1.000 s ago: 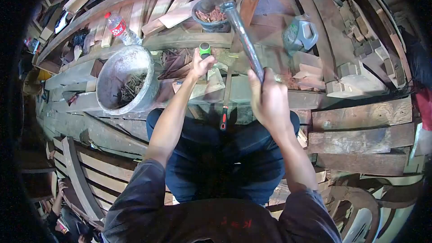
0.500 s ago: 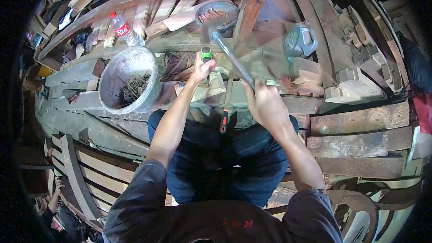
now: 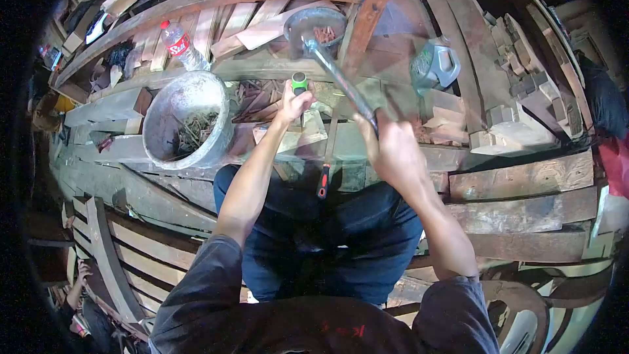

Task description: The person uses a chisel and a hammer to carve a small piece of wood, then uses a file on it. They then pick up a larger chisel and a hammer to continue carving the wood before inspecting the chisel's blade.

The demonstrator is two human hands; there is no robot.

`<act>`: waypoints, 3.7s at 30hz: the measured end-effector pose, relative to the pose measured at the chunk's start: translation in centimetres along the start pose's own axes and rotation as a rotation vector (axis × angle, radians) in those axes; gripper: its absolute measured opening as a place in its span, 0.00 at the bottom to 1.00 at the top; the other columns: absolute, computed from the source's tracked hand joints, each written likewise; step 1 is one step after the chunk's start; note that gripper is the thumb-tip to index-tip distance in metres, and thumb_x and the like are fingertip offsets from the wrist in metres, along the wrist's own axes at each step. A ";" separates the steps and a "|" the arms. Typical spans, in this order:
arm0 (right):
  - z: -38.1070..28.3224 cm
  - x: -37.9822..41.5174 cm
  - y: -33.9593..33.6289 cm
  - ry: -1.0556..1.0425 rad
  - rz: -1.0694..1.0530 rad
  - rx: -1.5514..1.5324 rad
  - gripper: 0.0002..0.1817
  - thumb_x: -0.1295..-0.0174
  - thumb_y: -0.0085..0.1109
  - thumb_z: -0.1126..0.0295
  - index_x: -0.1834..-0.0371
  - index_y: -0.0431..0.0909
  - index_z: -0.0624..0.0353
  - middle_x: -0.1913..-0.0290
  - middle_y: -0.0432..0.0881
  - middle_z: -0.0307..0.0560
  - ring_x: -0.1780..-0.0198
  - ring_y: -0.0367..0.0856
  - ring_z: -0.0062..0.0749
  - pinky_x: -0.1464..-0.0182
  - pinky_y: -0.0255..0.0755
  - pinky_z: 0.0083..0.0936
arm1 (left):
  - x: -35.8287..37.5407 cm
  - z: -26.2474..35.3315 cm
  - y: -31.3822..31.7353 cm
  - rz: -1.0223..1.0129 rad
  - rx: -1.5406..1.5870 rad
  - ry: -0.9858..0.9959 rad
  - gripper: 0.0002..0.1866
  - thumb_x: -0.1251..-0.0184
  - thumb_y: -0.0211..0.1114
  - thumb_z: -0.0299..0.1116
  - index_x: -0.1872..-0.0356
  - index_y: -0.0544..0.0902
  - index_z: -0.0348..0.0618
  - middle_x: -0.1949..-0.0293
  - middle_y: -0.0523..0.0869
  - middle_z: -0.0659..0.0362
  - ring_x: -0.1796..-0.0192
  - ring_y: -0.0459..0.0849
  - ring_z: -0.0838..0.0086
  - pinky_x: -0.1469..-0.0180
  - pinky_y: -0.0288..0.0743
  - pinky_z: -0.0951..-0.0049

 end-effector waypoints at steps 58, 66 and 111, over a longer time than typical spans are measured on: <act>-1.7 -0.9 -1.5 0.072 -0.006 -0.121 0.21 0.29 0.55 0.57 0.67 0.75 0.68 0.80 0.76 0.68 0.72 0.79 0.67 0.71 0.71 0.52 | 0.2 -0.3 0.2 0.007 0.053 0.010 0.11 0.47 0.65 0.36 0.72 0.79 0.37 0.85 0.78 0.61 0.85 0.73 0.80 0.81 0.65 0.77; -0.8 -1.3 -0.9 0.039 -0.059 0.029 0.20 0.31 0.57 0.58 0.69 0.76 0.68 0.80 0.77 0.68 0.72 0.79 0.67 0.69 0.72 0.52 | -0.2 -0.9 0.2 -0.053 0.020 0.049 0.08 0.50 0.64 0.30 0.70 0.79 0.37 0.83 0.80 0.60 0.85 0.73 0.80 0.81 0.65 0.77; -0.5 -1.8 -1.9 0.106 -0.043 -0.020 0.22 0.30 0.56 0.56 0.69 0.75 0.69 0.80 0.77 0.70 0.70 0.80 0.68 0.68 0.72 0.54 | 0.2 -1.0 -0.4 -0.004 0.114 -0.025 0.12 0.51 0.66 0.36 0.72 0.78 0.37 0.84 0.79 0.60 0.85 0.72 0.80 0.81 0.64 0.78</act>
Point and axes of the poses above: each hand's wrist, its own x-axis away from the middle knuckle, its own y-axis out of the palm, z = x × y, the point moved 9 cm from there along -x, towards the middle knuckle
